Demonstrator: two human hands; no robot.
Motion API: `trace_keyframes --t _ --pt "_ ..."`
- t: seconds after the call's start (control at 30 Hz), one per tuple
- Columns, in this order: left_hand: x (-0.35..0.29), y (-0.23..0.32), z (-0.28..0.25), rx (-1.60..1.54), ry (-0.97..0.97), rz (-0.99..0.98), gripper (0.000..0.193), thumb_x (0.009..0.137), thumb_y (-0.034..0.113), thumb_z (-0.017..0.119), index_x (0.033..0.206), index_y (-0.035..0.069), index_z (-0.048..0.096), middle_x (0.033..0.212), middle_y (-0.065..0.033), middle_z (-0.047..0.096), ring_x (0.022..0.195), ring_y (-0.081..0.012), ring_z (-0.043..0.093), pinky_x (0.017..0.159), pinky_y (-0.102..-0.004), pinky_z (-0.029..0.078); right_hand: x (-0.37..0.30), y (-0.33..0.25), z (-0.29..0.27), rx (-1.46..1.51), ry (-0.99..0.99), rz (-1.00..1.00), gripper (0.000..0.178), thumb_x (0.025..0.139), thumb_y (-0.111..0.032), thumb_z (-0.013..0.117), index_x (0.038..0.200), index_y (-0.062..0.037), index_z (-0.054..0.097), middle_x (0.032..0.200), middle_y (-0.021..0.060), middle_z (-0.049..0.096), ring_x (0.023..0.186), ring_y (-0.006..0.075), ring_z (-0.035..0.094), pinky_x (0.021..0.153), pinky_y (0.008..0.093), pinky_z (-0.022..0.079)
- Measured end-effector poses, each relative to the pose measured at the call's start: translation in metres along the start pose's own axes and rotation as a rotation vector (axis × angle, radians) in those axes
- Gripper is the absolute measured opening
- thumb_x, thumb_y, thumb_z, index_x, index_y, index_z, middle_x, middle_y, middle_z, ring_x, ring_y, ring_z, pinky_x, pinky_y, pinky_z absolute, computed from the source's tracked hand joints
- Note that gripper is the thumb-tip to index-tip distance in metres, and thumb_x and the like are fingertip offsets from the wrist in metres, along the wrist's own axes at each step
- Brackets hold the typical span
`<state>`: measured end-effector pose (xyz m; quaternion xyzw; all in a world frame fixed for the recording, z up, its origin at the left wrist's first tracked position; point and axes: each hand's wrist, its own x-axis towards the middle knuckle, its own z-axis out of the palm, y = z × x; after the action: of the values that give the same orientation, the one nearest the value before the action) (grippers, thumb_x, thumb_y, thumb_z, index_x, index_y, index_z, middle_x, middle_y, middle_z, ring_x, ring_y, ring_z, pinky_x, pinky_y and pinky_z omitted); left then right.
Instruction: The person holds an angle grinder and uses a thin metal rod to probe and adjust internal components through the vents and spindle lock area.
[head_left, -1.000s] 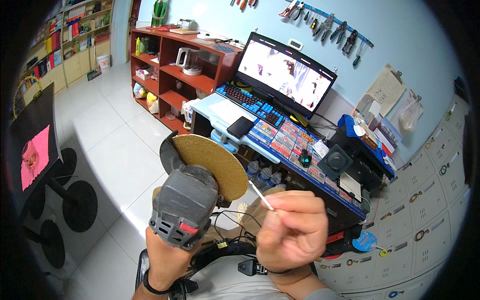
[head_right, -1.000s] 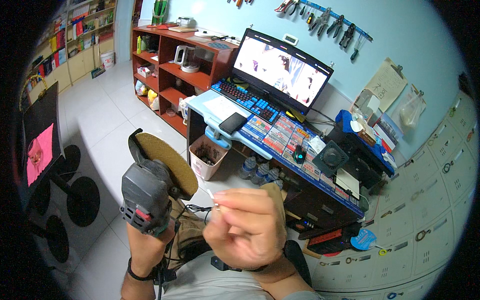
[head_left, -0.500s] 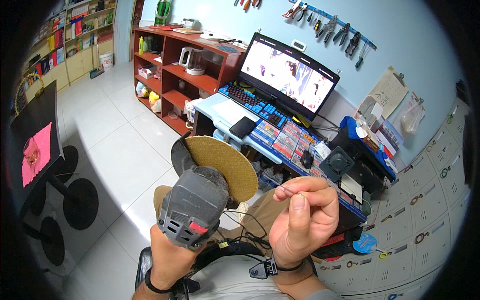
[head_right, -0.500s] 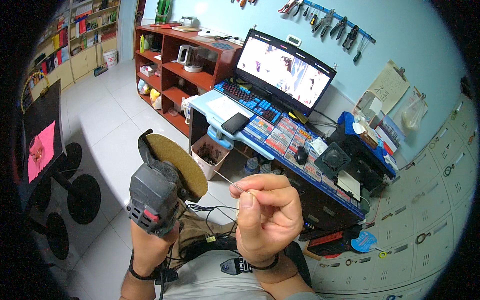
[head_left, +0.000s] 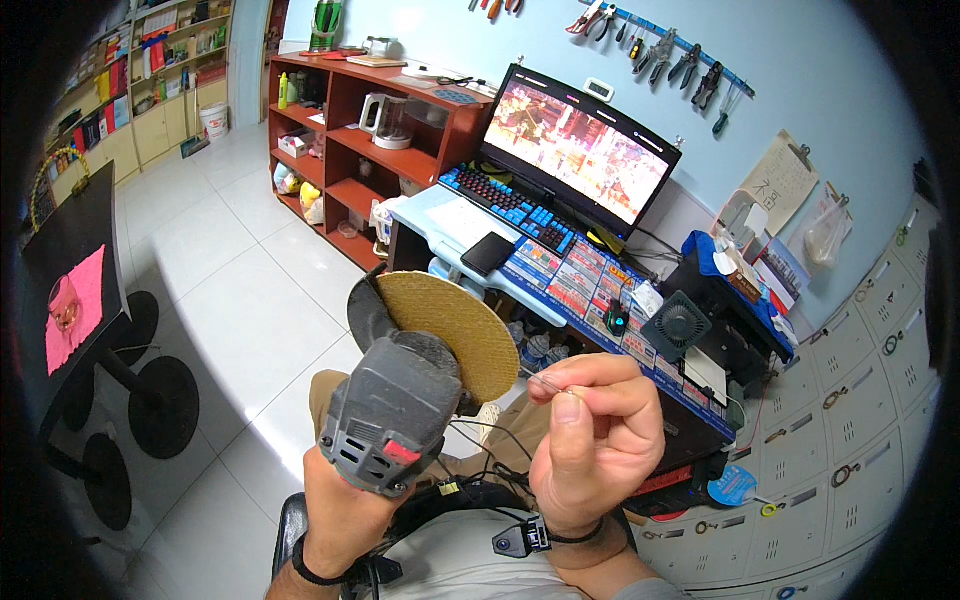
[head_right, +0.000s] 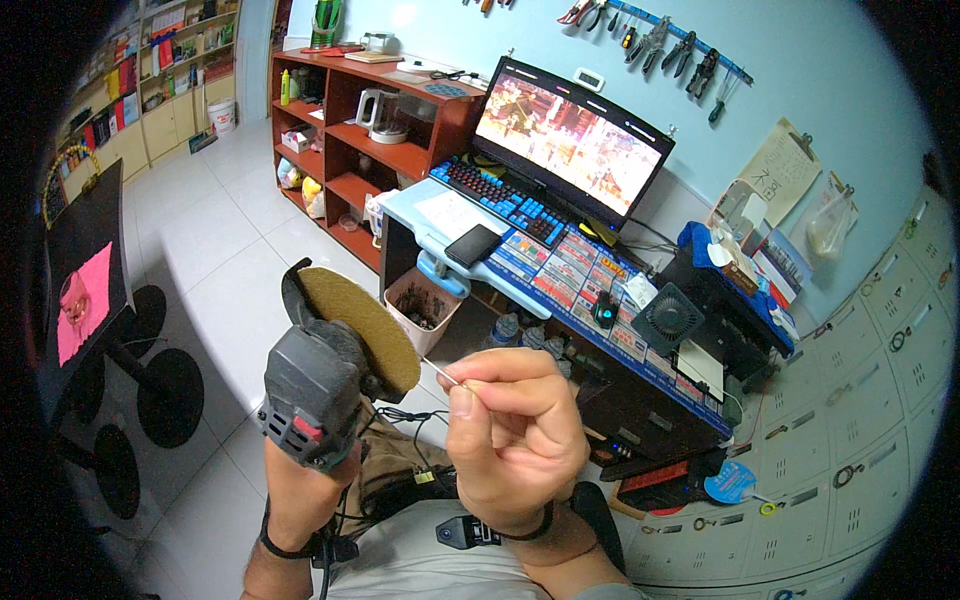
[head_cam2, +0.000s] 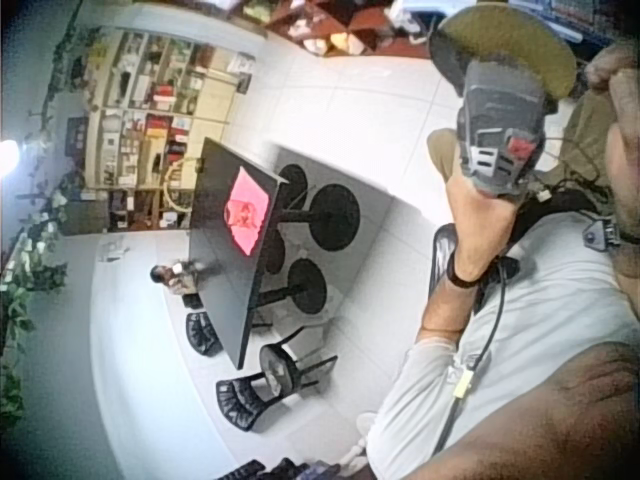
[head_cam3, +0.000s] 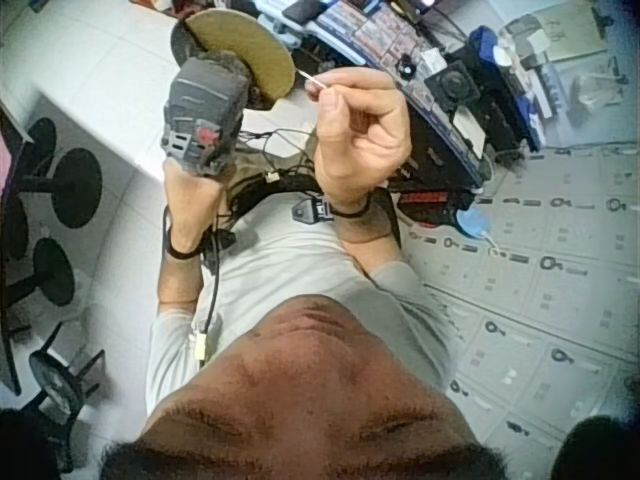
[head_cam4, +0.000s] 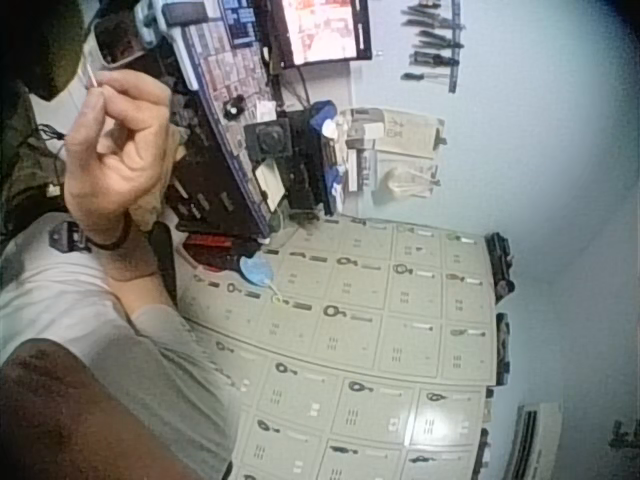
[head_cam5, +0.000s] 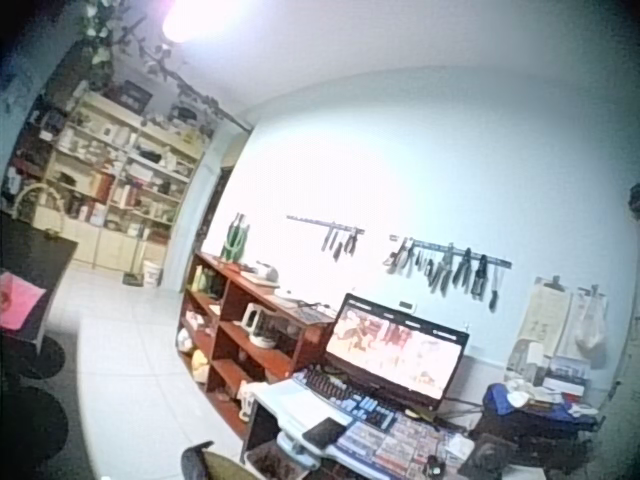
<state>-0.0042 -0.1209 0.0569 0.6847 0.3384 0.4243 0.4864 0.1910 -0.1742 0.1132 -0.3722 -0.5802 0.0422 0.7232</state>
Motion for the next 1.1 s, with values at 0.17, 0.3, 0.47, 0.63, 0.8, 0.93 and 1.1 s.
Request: trace_keyframes --t 0.17,0.3,0.47,0.63,0.8,0.93,1.1 --pt "0.001 0.001 0.001 -0.018 0.008 0.001 0.043 0.076 0.0 0.077 0.118 -0.002 0.067 0.111 -0.0113 0.073 0.101 -0.0238 0.07 0.091 -0.0357 0.054 -0.001 0.0 0.002 -0.04 -0.029 0.005 0.02 0.095 0.012 0.066 0.107 0.0019 0.054 0.115 0.0222 0.065 0.1 0.0196 0.068 0.089 0.0296 0.058" --pt "-0.001 0.002 0.0 -0.018 0.02 -0.005 0.043 0.076 0.0 0.076 0.118 -0.002 0.068 0.111 -0.0109 0.073 0.101 -0.0239 0.07 0.092 -0.0355 0.054 0.0 0.0 0.004 -0.041 -0.029 -0.003 0.019 0.094 0.012 0.067 0.105 0.002 0.055 0.114 0.0217 0.066 0.099 0.0191 0.068 0.088 0.0288 0.057" --pt "0.003 0.007 0.005 -0.02 0.125 0.054 0.031 0.075 0.002 0.085 0.105 0.001 0.076 0.096 -0.0121 0.079 0.085 -0.0255 0.077 0.078 -0.0335 0.058 -0.002 0.005 0.006 -0.041 0.015 -0.002 0.019 0.093 0.012 0.068 0.104 0.0019 0.055 0.113 0.0213 0.066 0.097 0.0188 0.067 0.088 0.0286 0.057" --pt "0.003 0.007 0.003 -0.011 0.117 0.052 0.03 0.076 0.003 0.085 0.105 0.001 0.076 0.096 -0.0118 0.079 0.086 -0.0241 0.076 0.079 -0.0335 0.058 -0.003 0.007 0.008 -0.061 0.006 0.003 0.019 0.093 0.01 0.069 0.104 0.0016 0.056 0.112 0.0203 0.066 0.097 0.0183 0.067 0.087 0.0285 0.056" --pt "0.004 0.007 0.004 -0.017 0.11 0.025 0.03 0.076 0.002 0.084 0.105 0.0 0.076 0.097 -0.0114 0.079 0.086 -0.0235 0.076 0.079 -0.0335 0.058 -0.003 0.004 0.014 -0.144 0.021 -0.013 0.016 0.093 0.007 0.068 0.101 0.0005 0.056 0.107 0.0201 0.066 0.092 0.0192 0.066 0.082 0.031 0.057" --pt "0.004 0.005 0.004 -0.017 0.091 0.034 0.031 0.074 0.001 0.084 0.104 0.0 0.076 0.097 -0.0114 0.079 0.086 -0.0234 0.076 0.079 -0.0335 0.058 -0.005 0.005 0.011 -0.112 -0.011 -0.028 0.021 0.093 0.01 0.07 0.106 0.0015 0.056 0.116 0.0201 0.066 0.097 0.0174 0.066 0.081 0.025 0.056" --pt "0.002 0.005 0.007 -0.039 0.117 0.006 0.031 0.072 0.0 0.085 0.102 0.0 0.076 0.095 -0.011 0.079 0.085 -0.0231 0.076 0.079 -0.0334 0.058 -0.008 0.013 0.014 -0.176 -0.008 -0.101 0.022 0.093 0.01 0.07 0.108 0.0011 0.057 0.118 0.0196 0.066 0.094 0.0143 0.066 0.071 0.0197 0.054"
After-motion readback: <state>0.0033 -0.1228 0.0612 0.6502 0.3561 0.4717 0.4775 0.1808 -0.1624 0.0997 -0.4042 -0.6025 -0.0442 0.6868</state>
